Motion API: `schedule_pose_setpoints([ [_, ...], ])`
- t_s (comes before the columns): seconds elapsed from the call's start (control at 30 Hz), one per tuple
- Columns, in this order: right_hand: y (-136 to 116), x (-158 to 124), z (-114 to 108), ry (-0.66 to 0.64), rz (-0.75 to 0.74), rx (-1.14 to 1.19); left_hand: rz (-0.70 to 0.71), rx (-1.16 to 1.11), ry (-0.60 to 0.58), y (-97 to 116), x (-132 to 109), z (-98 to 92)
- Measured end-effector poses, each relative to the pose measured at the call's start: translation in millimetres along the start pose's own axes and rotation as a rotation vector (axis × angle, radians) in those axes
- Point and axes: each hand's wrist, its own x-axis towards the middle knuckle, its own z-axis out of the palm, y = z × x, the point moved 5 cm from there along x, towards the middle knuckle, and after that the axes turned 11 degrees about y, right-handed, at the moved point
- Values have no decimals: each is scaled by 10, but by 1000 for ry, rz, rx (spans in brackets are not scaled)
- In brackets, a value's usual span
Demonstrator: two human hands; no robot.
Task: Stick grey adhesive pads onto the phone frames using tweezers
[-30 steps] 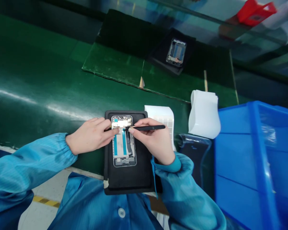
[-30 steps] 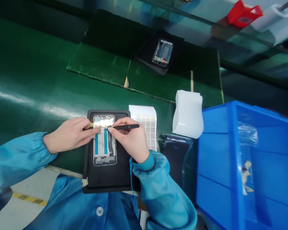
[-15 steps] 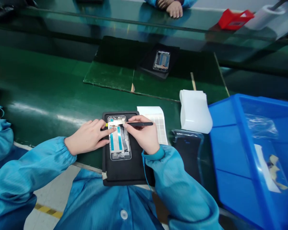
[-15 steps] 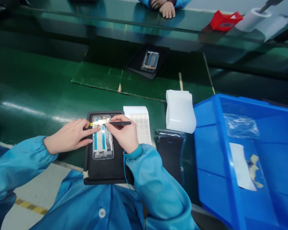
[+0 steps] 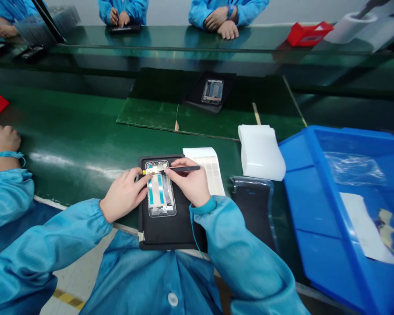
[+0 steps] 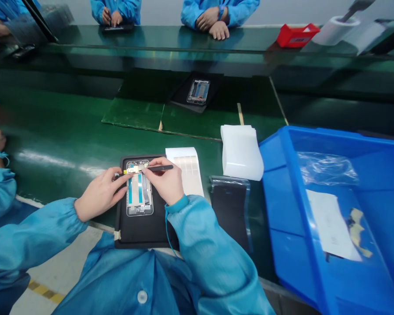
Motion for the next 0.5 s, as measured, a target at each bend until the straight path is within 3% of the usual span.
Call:
schedule_pose_setpoints([
  [0.07,-17,5,-3,8,2,3,-188,-42,26,-62,-23,39],
  [0.17,-18,18,-5,24,12,33,-419,-27,-81,-119,-19,113],
  [0.33,-16,24,-59,97,26,186,-488,88,-327,-168,123,140],
  [0.4,-52,11,-116,133,19,232,-497,150,-355,-389,145,88],
  [0.5,-119,-26,-179,106,0,212,-545,265,-385,-1057,85,-86],
])
